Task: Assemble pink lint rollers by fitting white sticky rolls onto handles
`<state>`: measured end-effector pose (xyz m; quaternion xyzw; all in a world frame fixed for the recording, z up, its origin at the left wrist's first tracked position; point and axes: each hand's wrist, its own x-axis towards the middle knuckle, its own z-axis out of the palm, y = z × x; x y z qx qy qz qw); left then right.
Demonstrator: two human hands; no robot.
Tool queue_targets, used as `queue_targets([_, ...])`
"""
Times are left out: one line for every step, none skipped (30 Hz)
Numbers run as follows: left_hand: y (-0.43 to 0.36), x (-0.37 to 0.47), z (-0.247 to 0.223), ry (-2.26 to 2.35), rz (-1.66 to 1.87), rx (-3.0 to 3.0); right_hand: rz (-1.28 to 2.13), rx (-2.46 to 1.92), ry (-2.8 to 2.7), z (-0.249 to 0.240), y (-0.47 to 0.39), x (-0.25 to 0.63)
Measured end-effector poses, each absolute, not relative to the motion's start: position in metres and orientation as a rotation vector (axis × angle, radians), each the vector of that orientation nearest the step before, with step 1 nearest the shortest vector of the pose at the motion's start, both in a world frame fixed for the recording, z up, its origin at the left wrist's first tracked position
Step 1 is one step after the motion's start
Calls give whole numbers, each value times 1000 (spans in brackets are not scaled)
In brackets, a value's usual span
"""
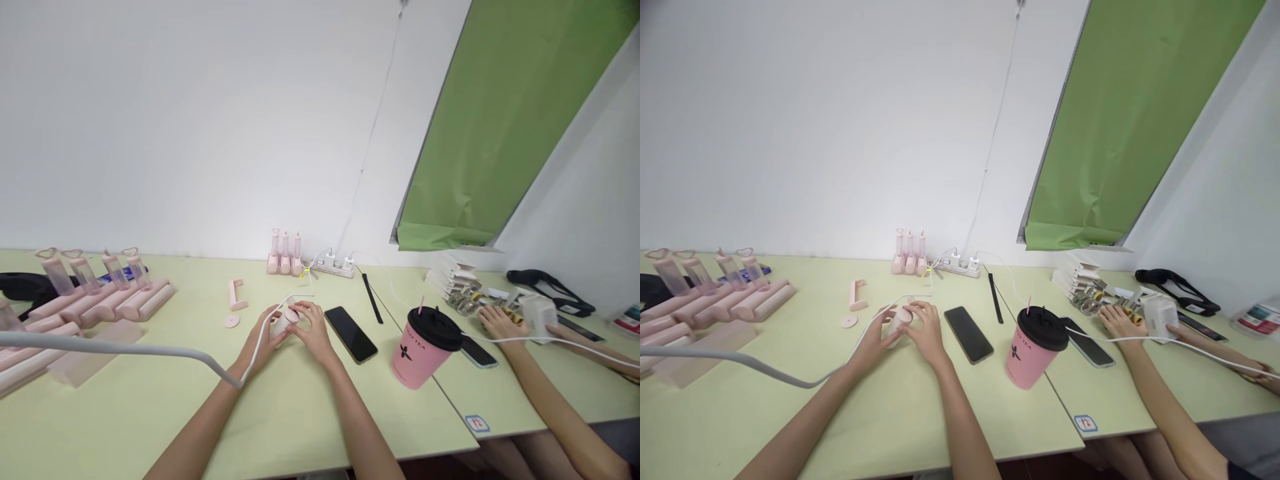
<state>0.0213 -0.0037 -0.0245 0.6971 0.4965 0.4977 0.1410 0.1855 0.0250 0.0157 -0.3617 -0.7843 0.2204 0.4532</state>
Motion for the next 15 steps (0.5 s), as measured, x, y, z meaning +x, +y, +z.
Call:
queue_targets([-3, 22, -28, 1407, 1450, 1983, 534, -900, -1936, 15, 25, 184])
queue_targets([-2, 23, -31, 1389, 1456, 1975, 529, -908, -1926, 14, 25, 183])
queue_targets([-2, 23, -33, 1378, 1456, 1987, 528, -911, -1913, 13, 25, 182])
queue_targets([-3, 23, -33, 1373, 1454, 2012, 531, -905, -1903, 13, 26, 181])
queue_targets([-3, 23, -33, 1373, 1452, 2039, 538, -892, -1898, 12, 26, 181])
queue_targets([-4, 22, -32, 1374, 1442, 2066, 551, -871, -1900, 12, 27, 181])
queue_targets([-5, 22, -31, 1376, 1430, 2086, 568, -844, -1908, 13, 27, 181])
queue_targets([-5, 22, -29, 1380, 1412, 2102, 590, -812, -1916, 13, 27, 182])
queue_targets([-6, 21, -28, 1387, 1394, 2108, 620, -778, -1917, 14, 27, 182])
queue_targets([-6, 21, -28, 1398, 1384, 2102, 660, -745, -1909, 14, 27, 182])
queue_targets([-6, 21, -27, 1408, 1383, 2087, 706, -714, -1892, 15, 26, 182])
queue_targets([-5, 21, -28, 1415, 1389, 2071, 755, -685, -1867, 15, 26, 182])
queue_targets([-5, 21, -29, 1419, 1398, 2058, 800, -662, -1836, 15, 26, 182])
queue_targets([-5, 20, -30, 1421, 1407, 2053, 835, -646, -1805, 15, 26, 181])
queue_targets([-5, 20, -31, 1420, 1415, 2054, 856, -639, -1778, 15, 26, 181])
